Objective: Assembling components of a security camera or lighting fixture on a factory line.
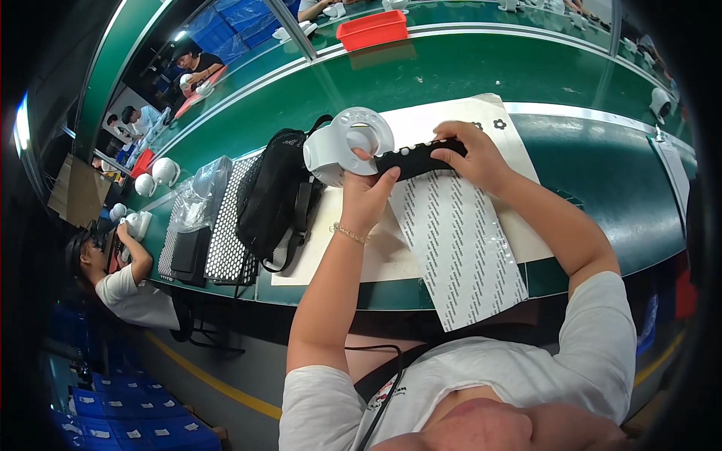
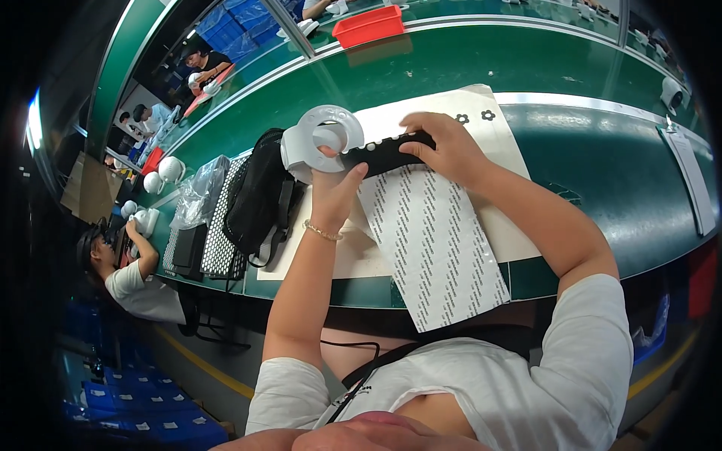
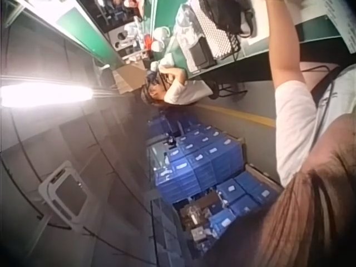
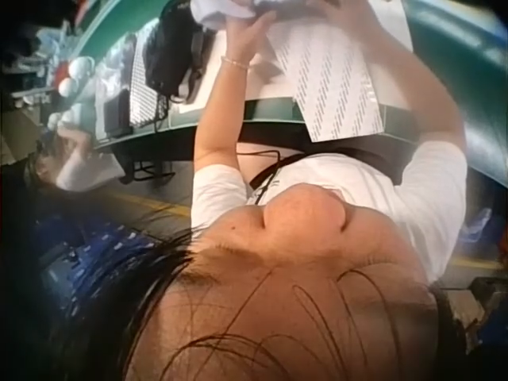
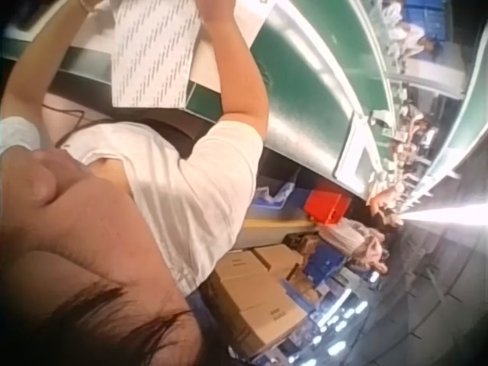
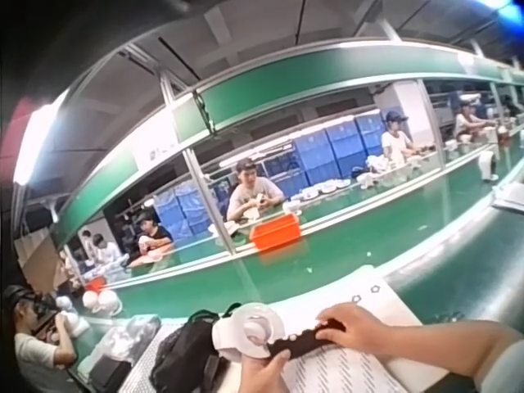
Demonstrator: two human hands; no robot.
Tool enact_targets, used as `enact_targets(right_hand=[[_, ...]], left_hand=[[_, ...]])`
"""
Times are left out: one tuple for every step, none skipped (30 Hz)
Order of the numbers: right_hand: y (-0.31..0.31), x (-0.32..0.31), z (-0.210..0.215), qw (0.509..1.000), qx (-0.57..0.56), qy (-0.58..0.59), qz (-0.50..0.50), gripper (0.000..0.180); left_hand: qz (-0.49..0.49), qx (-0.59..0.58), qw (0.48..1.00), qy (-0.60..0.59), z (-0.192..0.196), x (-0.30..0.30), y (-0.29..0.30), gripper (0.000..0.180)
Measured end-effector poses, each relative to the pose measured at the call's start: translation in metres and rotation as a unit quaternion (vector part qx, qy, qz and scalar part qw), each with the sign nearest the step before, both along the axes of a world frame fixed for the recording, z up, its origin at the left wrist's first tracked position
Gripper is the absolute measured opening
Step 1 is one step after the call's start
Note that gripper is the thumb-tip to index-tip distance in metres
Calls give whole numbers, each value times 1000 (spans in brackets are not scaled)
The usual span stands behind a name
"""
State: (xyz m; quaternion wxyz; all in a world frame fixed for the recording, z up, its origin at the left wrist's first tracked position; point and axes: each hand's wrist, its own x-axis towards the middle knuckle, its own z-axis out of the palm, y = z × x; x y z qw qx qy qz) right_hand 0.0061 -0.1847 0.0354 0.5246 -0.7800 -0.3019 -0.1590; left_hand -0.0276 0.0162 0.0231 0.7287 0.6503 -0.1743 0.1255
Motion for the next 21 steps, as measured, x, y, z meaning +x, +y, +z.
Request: enact_targets(right_hand=[[-2, 3, -6, 997, -30, -68, -10, 17], [-4, 6, -11, 989, -61, -135, -19, 19], [-6, 8, -12, 989, -60, -135, -19, 19], [-8, 9, -13, 975, -74, -210, -17, 21], [-9, 10, -13, 955, -88, -284, -16, 23], [-8, 9, -13, 955, -87, -284, -15, 23], [-6, 7, -11, 952, -89, -293, -19, 24], [-4, 5, -8, 948, -91, -303, -24, 26], [-1, 3, -5, 948, -91, -303, -22, 26], [3, 1, -1, 943, -96, -317, -24, 29], [6, 0, 2, 938, -100, -330, -25, 32], [7, -2, 2, 938, -101, -330, -25, 32], [8, -3, 3, 945, -111, -309, -16, 37], [8, -4, 3, 950, -121, -287, -7, 41], [7, -2, 1, 950, -121, -288, -7, 41], [5, 0, -3, 938, -141, -317, -1, 44], [3, 1, -5, 925, -160, -346, 4, 47], [6, 0, -4, 924, -158, -347, 6, 47], [11, -3, -1, 937, -126, -324, 27, 49], [17, -6, 1, 948, -94, -301, 48, 51], [24, -8, 3, 947, -94, -302, 50, 51]], left_hand=[[0, 0, 1000, 0, 1, 0, 0, 42], [7, 24, 999, 30, 2, 0, 0, 42], [14, 49, 997, 60, 3, 0, 1, 42], [14, 49, 997, 59, 3, 0, 0, 42], [15, 38, 998, 37, 2, 1, -1, 42], [17, 27, 999, 16, 1, 1, -1, 42], [18, 26, 999, 15, 1, 1, -1, 42], [22, 31, 999, -6, 0, 1, -1, 42], [27, 35, 999, -28, 1, 1, -1, 42], [28, 34, 999, -28, 1, 2, -1, 42], [26, 31, 999, -14, 2, 2, -1, 41], [23, 28, 999, 1, 3, 2, -1, 41], [23, 27, 999, 0, 4, 1, -1, 41], [33, 60, 997, 19, 6, 0, -1, 40], [42, 92, 994, 37, 7, 0, -1, 40], [42, 92, 994, 37, 7, 0, -2, 40], [25, 67, 997, 19, 7, 0, -3, 38], [10, 43, 999, 1, 6, -1, -3, 37], [12, 43, 999, 1, 5, -1, -1, 37], [12, 39, 999, 6, 3, 0, 0, 35], [10, 33, 999, 11, 1, 1, 1, 34]])
